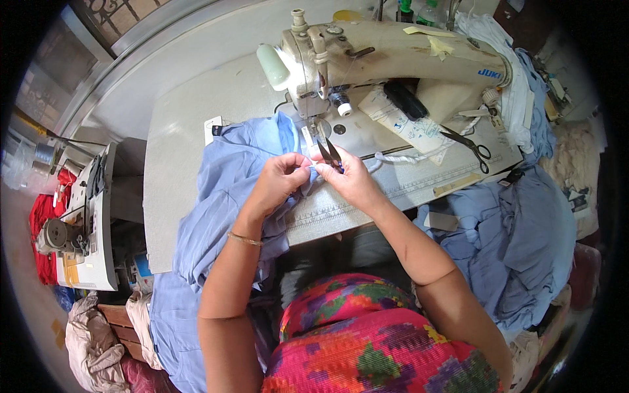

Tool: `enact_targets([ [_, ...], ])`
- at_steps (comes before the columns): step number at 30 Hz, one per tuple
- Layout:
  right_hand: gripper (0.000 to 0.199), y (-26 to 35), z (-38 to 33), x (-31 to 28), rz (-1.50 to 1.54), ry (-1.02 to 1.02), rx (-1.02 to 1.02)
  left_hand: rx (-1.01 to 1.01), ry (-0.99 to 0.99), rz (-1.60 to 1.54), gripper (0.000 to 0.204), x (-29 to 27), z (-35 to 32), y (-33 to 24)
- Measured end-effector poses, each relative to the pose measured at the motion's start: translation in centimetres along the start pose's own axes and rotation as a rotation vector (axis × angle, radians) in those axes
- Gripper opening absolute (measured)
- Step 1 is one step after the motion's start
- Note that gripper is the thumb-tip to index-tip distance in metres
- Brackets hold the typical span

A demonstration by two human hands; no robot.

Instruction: The person holds a blue collared shirt over a sewing machine, then uses a pair of snips to trim thread from the collar area by hand.

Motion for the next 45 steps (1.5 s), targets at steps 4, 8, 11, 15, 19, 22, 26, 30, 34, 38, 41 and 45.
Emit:
enact_targets([
  [4, 0.02, 0.2, -0.1, -0.3, 0.069, 0.04, 0.096, -0.027, 0.086, -0.032, 0.006, -0.4, 0.4, -0.2],
  [8, 0.021, -0.4, -0.2, -0.2, 0.104, 0.013, 0.053, 0.002, 0.046, -0.01, 0.006, 0.3, 0.2, -0.3],
  [11, 0.021, 0.2, -0.4, 0.1, 0.055, 0.011, 0.065, -0.04, 0.019, 0.015, 0.007, -0.1, -0.1, 0.3],
  [15, 0.021, 0.2, -0.7, 0.2, 0.111, 0.016, 0.044, -0.018, 0.023, -0.012, 0.008, -0.2, -0.2, 0.4],
  [19, 0.021, 0.3, -0.7, 0.2, 0.123, 0.011, 0.058, -0.016, 0.03, 0.011, 0.009, 0.1, -0.4, -0.2],
  [22, 0.02, 0.2, -0.8, 0.2, 0.091, 0.021, 0.041, -0.005, 0.016, 0.023, 0.009, 0.2, -0.4, -0.2],
  [26, 0.02, 0.6, -0.9, 0.3, 0.082, 0.058, 0.071, 0.015, 0.009, -0.005, 0.009, 0.0, -0.6, 0.1],
  [30, 0.02, 0.2, -1.1, 0.3, 0.099, 0.063, 0.116, 0.013, 0.012, -0.01, 0.01, 0.0, -0.6, 0.3],
  [34, 0.02, 0.3, -1.1, 0.2, 0.063, 0.036, 0.1, 0.002, -0.003, 0.002, 0.01, 0.0, -0.7, 0.1],
  [38, 0.022, 0.5, -1.2, 0.0, 0.065, 0.012, 0.096, -0.01, 0.002, 0.022, 0.007, -0.1, -0.8, 0.2],
  [41, 0.023, 0.8, -1.1, 0.1, 0.137, 0.051, 0.095, 0.25, -0.079, 0.058, 0.005, -0.2, -1.4, -0.8],
  [45, 0.023, 0.4, -1.2, 0.0, 0.188, 0.051, 0.137, 0.35, -0.154, 0.339, 0.006, 1.0, -3.0, -1.5],
])
Point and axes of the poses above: each hand's wrist, its own z-axis towards the middle knuckle, its own x-axis out of the palm, y = z × x, the point moved 5 cm from there along z, towards the middle knuckle, and after that the axes turned 8 degrees about -z, right-handed, at the moved point
